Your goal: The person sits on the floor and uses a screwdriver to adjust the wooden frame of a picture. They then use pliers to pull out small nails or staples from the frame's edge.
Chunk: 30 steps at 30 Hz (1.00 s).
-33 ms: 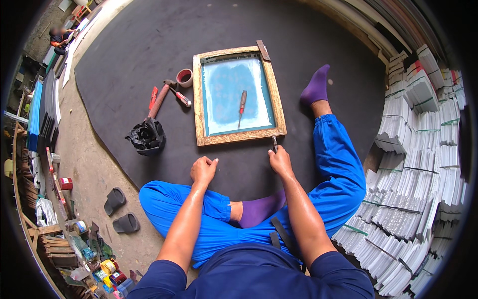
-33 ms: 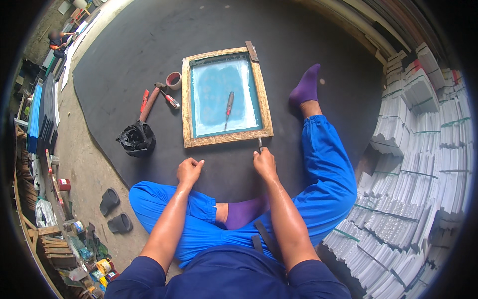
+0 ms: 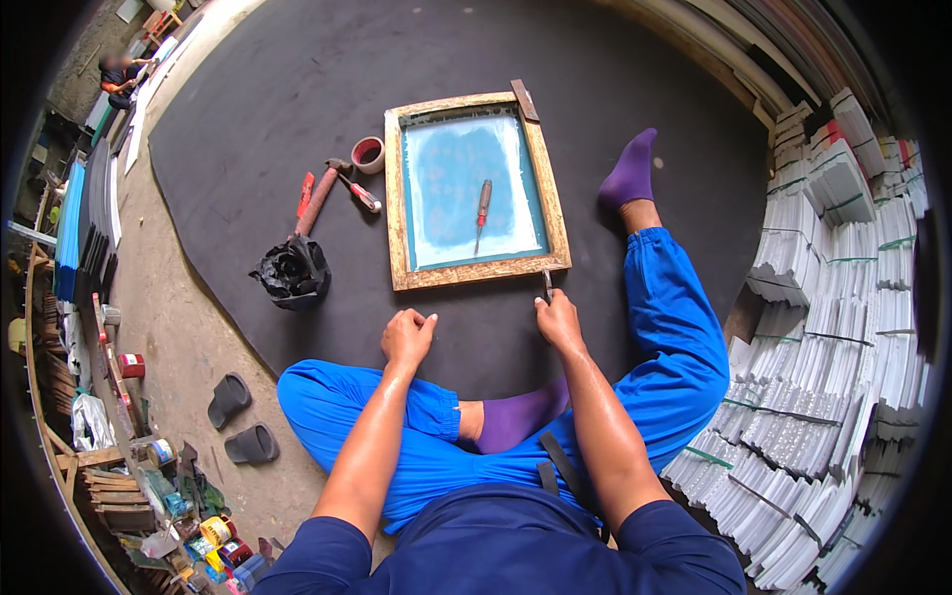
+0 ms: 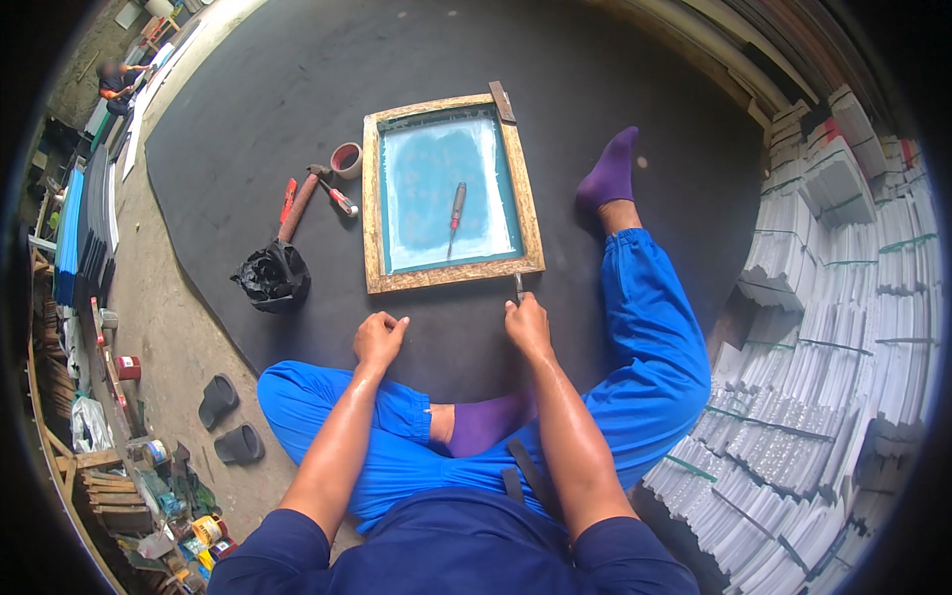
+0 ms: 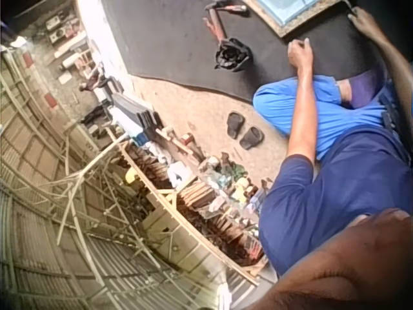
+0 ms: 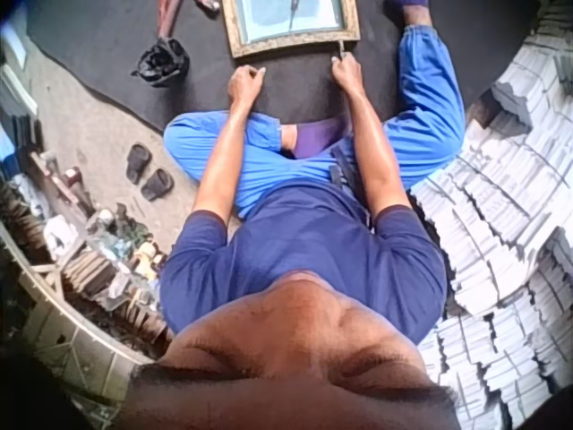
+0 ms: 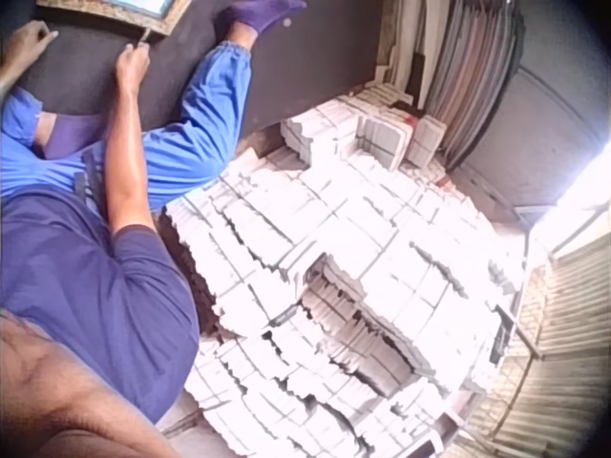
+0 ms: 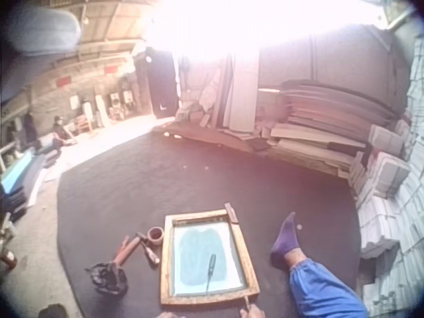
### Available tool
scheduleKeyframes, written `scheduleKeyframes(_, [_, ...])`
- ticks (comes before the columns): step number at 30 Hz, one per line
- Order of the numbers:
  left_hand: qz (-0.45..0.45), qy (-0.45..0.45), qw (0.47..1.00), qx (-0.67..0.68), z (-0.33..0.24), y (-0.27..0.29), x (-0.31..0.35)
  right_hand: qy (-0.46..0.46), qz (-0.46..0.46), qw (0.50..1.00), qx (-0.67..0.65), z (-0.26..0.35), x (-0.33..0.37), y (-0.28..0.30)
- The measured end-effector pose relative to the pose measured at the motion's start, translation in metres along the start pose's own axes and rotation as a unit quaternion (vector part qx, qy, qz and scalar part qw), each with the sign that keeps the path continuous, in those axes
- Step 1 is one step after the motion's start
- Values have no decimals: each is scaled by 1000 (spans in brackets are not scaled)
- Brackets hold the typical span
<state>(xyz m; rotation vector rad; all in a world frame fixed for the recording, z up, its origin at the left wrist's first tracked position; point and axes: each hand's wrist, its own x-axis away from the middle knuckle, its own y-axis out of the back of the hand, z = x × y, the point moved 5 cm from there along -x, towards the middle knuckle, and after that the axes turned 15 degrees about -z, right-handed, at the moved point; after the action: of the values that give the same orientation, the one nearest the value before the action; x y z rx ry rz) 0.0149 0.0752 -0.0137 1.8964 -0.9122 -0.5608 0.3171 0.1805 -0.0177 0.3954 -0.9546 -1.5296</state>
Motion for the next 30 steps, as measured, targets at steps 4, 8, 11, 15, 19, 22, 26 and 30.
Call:
scheduleKeyframes(4, [-80,-133,988,9,-26,-4,-6,-1,0,1000,26,14,-1,3])
scheduleKeyframes(8, [-125,-212,969,26,-51,-8,-18,6,14,996,90,25,-9,4])
scheduleKeyframes(11, [-137,-230,963,28,-58,-12,-22,-4,9,993,122,26,-10,1])
scheduleKeyframes(15, [-122,-217,968,24,-60,-18,-22,-3,-1,991,136,23,-13,0])
scheduleKeyframes(19, [-133,-230,964,24,-59,-18,-20,9,5,995,96,15,-16,1])
scheduleKeyframes(22, [-135,-233,963,25,-60,-18,-19,67,-23,993,94,5,-22,-6])
scheduleKeyframes(26, [-128,-224,966,23,-58,-18,-20,-83,106,974,-182,-6,-24,-13])
scheduleKeyframes(30, [-129,-224,966,25,-63,-15,-20,-77,147,933,-319,-22,-21,-24])
